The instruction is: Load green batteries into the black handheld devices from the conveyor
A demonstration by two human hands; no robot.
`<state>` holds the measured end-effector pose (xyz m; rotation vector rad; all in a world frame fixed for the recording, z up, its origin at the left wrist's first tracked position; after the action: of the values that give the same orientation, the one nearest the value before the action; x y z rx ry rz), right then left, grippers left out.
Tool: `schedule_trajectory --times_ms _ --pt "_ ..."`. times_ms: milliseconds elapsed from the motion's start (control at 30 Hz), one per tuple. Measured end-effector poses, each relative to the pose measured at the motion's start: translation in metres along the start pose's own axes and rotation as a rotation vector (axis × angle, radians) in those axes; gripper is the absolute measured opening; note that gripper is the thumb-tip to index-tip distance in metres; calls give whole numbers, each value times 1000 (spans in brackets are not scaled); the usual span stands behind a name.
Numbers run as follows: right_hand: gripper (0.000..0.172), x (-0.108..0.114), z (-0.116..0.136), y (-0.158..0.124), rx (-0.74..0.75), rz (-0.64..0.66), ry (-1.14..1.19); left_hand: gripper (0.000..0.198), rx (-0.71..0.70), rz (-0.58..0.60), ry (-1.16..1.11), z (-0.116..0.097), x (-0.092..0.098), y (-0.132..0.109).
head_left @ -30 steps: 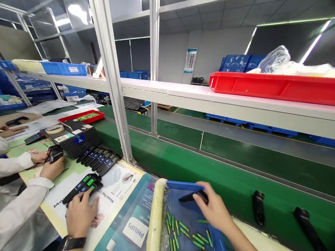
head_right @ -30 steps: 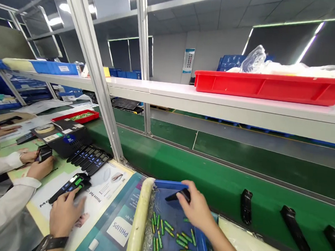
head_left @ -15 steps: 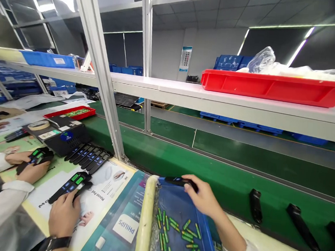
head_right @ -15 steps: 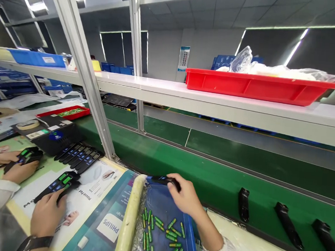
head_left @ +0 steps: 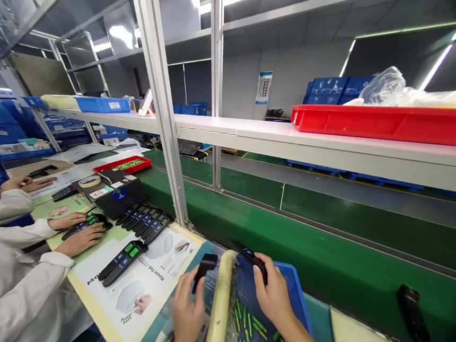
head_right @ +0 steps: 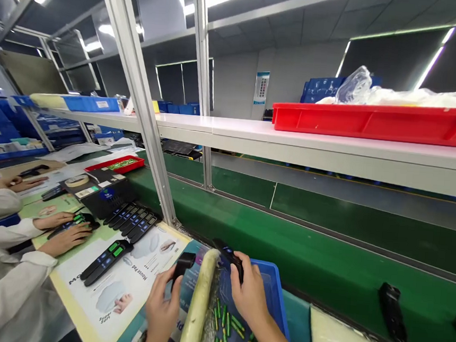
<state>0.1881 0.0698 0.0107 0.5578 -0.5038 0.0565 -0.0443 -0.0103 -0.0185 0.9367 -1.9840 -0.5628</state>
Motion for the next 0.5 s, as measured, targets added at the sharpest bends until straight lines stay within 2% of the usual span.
schedule_trajectory --times_ms 100,167,267,400,433,500 --pt "31 0 -1 -23 22 -44 65 25 -8 -14 -72 -26 -18 -3" --pt "30 9 3 -32 27 -59 62 24 -25 -31 -112 -40 -27 -6" --pt "32 37 10 -37 13 -149 20 24 -43 -61 -154 -57 -35 -13" --pt "40 72 8 -39 5 -359 -68 27 -115 -61 -203 -74 -43 -17" --pt "40 77 4 -39 20 -339 -84 27 -123 -58 -212 -77 -44 -16" --pt "39 85 -4 -36 27 -143 -91 26 -122 -51 -232 -80 -46 -13"
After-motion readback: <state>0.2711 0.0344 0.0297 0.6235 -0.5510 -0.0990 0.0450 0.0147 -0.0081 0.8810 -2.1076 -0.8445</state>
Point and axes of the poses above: each hand's wrist, its own y-axis towards the middle knuckle, its own x-axis out of the back of the hand, z = x × y, the point moved 1 cm from there along y, towards the middle knuckle, and after that the axes turned 15 degrees about y, right-handed, at the moved point
